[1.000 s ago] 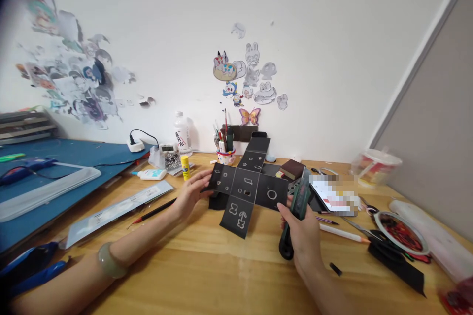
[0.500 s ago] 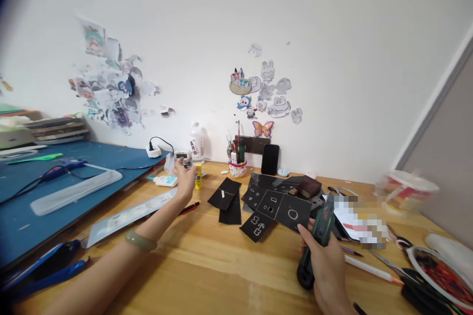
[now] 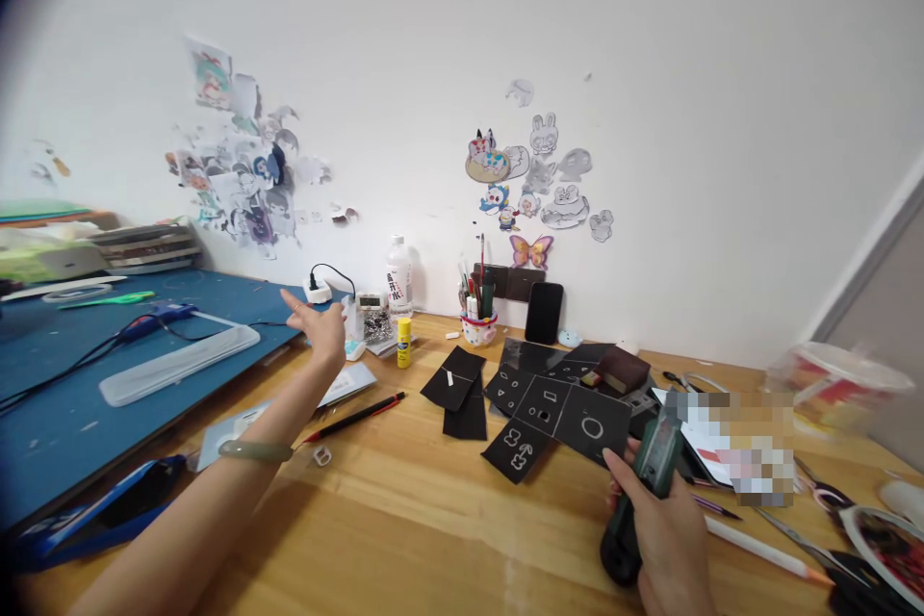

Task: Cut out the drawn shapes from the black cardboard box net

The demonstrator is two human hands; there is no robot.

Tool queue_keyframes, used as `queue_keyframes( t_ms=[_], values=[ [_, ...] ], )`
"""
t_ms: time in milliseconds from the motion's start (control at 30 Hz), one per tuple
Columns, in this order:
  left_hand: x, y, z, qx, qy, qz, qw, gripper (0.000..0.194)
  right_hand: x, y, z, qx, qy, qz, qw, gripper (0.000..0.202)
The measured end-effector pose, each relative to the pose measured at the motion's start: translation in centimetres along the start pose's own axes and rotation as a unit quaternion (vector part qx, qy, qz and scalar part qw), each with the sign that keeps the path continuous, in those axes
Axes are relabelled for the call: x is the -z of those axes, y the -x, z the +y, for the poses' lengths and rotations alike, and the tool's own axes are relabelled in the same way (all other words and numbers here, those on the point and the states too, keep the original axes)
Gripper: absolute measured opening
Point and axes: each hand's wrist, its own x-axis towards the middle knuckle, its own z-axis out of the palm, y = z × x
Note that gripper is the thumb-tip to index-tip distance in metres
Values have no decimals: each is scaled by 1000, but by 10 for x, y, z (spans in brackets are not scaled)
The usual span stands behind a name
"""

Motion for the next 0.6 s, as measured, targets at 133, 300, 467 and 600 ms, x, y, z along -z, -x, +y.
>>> queue_keyframes(
  t_ms=[133, 300, 467, 600],
  values=[
    [-8, 23, 14, 49, 60, -47, 996, 33, -1, 4, -6, -4, -27, -8, 1000, 49],
    [-24, 85, 36, 112, 145, -211, 960, 56, -1, 5, -16, 6, -76, -40, 996, 47],
    [-30, 143, 35, 241, 173, -414, 861, 29, 4, 3, -28, 3, -138, -77, 987, 42],
    [-27, 167, 26, 347, 161, -544, 747, 32, 7, 1, -36, -1, -173, -97, 980, 40]
  ],
)
